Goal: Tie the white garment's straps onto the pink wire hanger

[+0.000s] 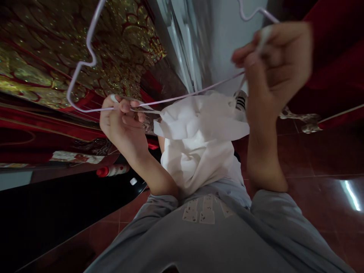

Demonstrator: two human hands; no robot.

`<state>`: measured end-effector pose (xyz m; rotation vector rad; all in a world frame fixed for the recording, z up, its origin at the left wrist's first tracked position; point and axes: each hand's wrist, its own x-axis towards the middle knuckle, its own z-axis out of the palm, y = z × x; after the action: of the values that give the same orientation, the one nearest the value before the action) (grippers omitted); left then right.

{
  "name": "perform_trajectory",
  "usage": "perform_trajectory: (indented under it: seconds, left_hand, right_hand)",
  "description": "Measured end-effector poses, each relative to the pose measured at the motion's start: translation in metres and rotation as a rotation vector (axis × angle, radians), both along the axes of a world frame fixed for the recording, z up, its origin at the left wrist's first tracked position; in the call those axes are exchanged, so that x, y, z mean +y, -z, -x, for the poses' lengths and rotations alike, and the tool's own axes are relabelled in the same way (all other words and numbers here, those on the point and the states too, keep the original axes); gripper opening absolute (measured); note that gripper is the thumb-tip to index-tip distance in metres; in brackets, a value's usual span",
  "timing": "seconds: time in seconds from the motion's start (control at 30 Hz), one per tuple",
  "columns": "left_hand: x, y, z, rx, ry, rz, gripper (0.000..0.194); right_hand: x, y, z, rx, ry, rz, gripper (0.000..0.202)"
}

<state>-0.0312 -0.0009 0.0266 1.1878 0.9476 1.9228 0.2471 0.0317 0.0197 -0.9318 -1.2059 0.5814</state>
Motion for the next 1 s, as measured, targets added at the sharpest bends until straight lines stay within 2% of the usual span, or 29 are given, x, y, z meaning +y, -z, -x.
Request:
perform_trajectory:
  seconds: [0.07, 0.17, 0.27, 0.33, 0.4, 0.47, 0.57, 0.67, 0.77, 0.87, 1.0]
  left_hand:
    - [-0.001, 0.003, 0.002, 0.002, 0.018, 0.035, 0.011]
    - [-0.001, 0.006, 0.006, -0.021, 0.082, 0.097, 0.011]
    - [-0.004, 0.006, 0.009, -0.126, 0.166, 0.147, 0.015]
    - [-0.006, 0.004, 0.009, -0.239, 0.166, 0.172, 0.021]
    - [-0.008, 0.003, 0.008, -0.355, 0.079, 0.157, 0.026]
    - [-0.008, 0.002, 0.010, -0.418, -0.064, 0.106, 0.027]
    - [-0.006, 0.005, 0.018, -0.366, -0.236, -0.010, 0.027]
    - [-0.003, 0.009, 0.028, -0.241, -0.274, -0.135, 0.028]
    - [0.001, 0.009, 0.034, -0.182, -0.280, -0.175, 0.028]
    - [0.004, 0.007, 0.040, -0.151, -0.331, -0.197, 0.025]
    - [0.009, 0.002, 0.051, 0.021, -0.382, -0.313, 0.016]
  right_hand:
    - [-0.002, 0.002, 0.025, -0.115, -0.011, -0.112, 0.031]
    - [-0.004, 0.006, 0.040, -0.341, -0.040, -0.174, 0.017]
    - [-0.004, 0.008, 0.042, -0.340, 0.004, -0.176, 0.019]
    - [-0.002, 0.010, 0.043, -0.315, 0.025, -0.197, 0.020]
    - [0.000, 0.012, 0.043, -0.317, 0.036, -0.222, 0.018]
    - [0.003, 0.014, 0.043, -0.324, 0.036, -0.249, 0.017]
    - [0.005, 0.016, 0.040, -0.304, 0.013, -0.308, 0.018]
    - [0.004, 0.016, 0.038, -0.284, -0.004, -0.286, 0.021]
    - [0.002, 0.015, 0.038, -0.294, 0.013, -0.232, 0.022]
    - [0.002, 0.014, 0.038, -0.284, 0.014, -0.291, 0.019]
    - [0.004, 0.015, 0.037, -0.259, -0.019, -0.346, 0.019]
